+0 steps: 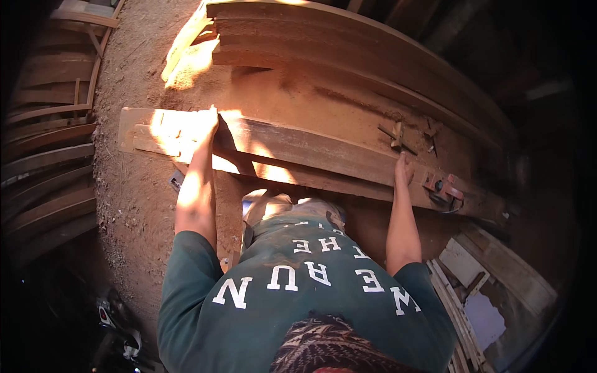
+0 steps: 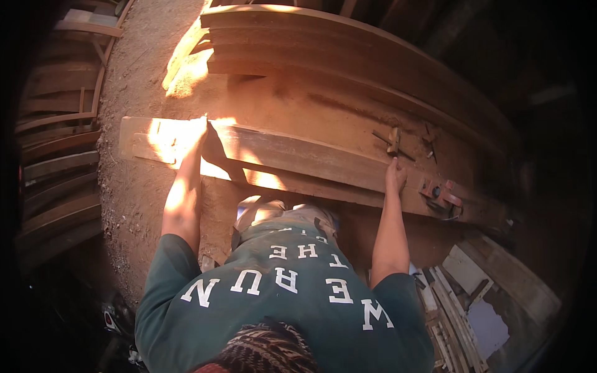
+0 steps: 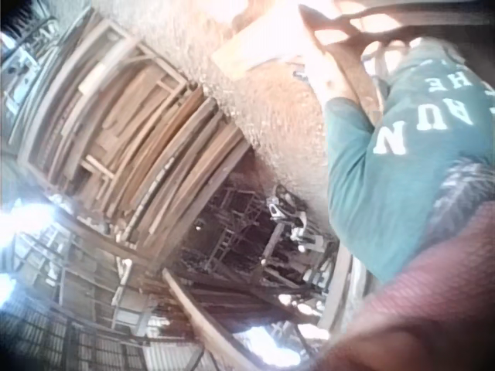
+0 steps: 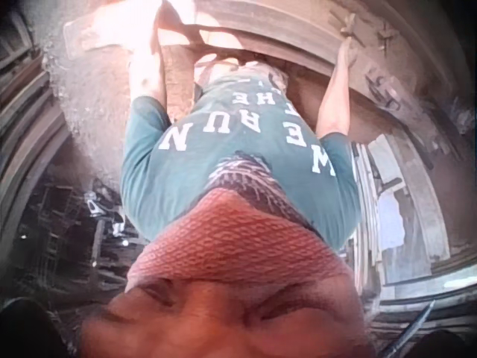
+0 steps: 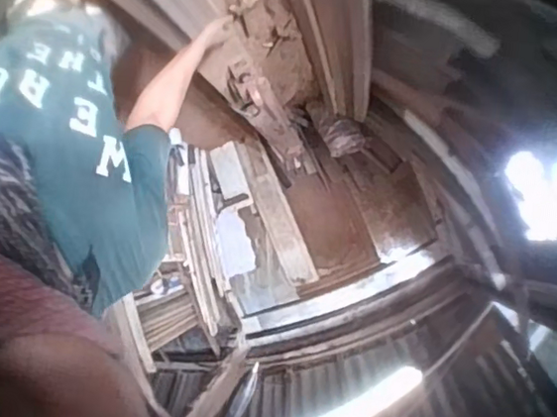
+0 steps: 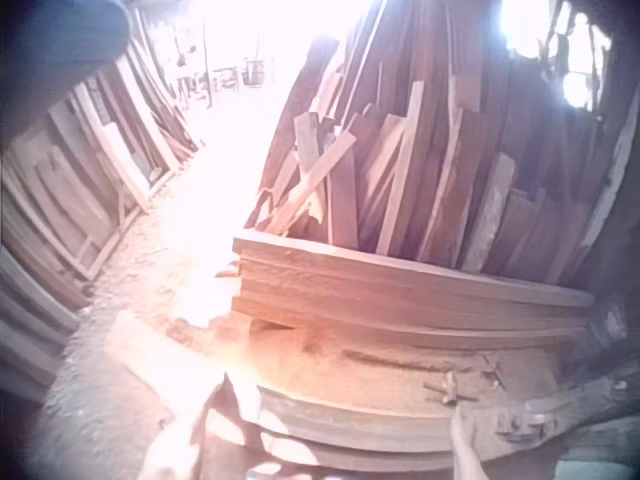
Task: The person uses a circular saw to cut a wooden plank into smaller pieces and then uses an electric sander to smooth the surfaces of the cut wood. The person handles the wood pieces one at a time, inspecting them after sanding.
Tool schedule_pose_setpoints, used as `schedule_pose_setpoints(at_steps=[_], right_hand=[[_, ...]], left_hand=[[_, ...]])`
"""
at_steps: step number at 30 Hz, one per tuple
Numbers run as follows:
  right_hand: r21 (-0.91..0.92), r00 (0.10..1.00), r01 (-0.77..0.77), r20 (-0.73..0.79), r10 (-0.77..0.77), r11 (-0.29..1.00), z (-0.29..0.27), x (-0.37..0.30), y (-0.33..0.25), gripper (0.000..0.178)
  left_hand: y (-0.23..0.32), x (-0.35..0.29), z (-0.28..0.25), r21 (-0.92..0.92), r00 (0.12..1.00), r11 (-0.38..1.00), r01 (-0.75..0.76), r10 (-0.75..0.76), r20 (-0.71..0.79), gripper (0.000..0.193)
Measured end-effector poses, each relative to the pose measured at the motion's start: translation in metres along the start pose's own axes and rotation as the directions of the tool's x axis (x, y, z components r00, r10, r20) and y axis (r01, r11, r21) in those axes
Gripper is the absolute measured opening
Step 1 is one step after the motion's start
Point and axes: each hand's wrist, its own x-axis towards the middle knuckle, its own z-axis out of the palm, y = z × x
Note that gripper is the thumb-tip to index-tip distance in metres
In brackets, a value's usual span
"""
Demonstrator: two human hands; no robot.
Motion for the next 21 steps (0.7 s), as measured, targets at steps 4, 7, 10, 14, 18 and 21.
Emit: schedule_pose_setpoints(at_steps=[4,7,10,14,18,21], right_hand=[[0.201,0.996,0.065,-0.068,-0.052,0.977,-0.011,0.014,0.035,0.054],[0.229,0.996,0.067,-0.072,-0.052,0.971,-0.022,0.005,0.055,0.046],[0.229,0.997,0.058,-0.056,-0.046,0.972,-0.033,-0.01,0.075,0.045],[0.143,0.994,0.099,0.021,-0.103,0.985,-0.033,-0.012,0.111,0.049],[0.074,0.988,0.072,0.13,-0.081,0.995,-0.034,-0.004,0.108,0.052],[-0.011,0.976,0.158,0.152,-0.155,0.987,-0.037,-0.012,0.098,0.05]], left_hand=[[-0.003,-0.006,0.007,-0.14,1.0,0.99,0.0,0.0,-0.003,0.044],[-0.011,-0.014,0.005,-0.267,1.0,0.964,0.023,-0.023,0.005,0.045],[-0.035,-0.032,-0.002,-0.441,0.998,0.895,0.067,-0.056,0.038,0.047],[-0.023,-0.094,-0.022,-0.466,0.956,0.835,0.292,-0.263,0.127,0.041],[0.018,-0.112,-0.021,-0.368,0.966,0.898,0.241,-0.258,0.005,0.036],[0.023,-0.107,-0.031,-0.31,0.938,0.893,0.327,-0.347,-0.01,0.038]])
